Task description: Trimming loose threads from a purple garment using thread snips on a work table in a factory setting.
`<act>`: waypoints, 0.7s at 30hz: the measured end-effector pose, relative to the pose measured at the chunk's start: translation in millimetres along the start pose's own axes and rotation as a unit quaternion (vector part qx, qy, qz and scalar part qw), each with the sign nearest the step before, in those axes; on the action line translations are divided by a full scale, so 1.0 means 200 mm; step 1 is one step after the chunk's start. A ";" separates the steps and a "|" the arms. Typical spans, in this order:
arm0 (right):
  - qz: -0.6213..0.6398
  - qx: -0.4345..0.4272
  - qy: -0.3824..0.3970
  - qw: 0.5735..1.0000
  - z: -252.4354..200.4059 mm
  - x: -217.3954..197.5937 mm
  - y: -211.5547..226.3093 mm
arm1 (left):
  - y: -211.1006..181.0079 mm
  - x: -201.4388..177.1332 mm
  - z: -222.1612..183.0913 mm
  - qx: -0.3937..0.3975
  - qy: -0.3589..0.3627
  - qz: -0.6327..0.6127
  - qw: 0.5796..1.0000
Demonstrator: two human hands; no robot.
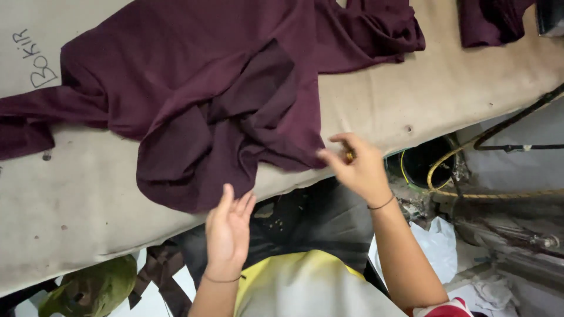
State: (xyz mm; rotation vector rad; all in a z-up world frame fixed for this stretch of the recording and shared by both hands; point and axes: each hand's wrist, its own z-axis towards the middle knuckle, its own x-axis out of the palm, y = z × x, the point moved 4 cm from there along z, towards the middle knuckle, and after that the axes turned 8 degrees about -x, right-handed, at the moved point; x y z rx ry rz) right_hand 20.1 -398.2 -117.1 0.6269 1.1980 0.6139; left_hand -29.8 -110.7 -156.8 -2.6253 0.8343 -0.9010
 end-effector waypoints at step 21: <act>0.504 0.329 -0.114 0.790 -0.21 0.17 -0.40 | -0.44 -0.37 0.32 0.190 -0.050 0.105 0.975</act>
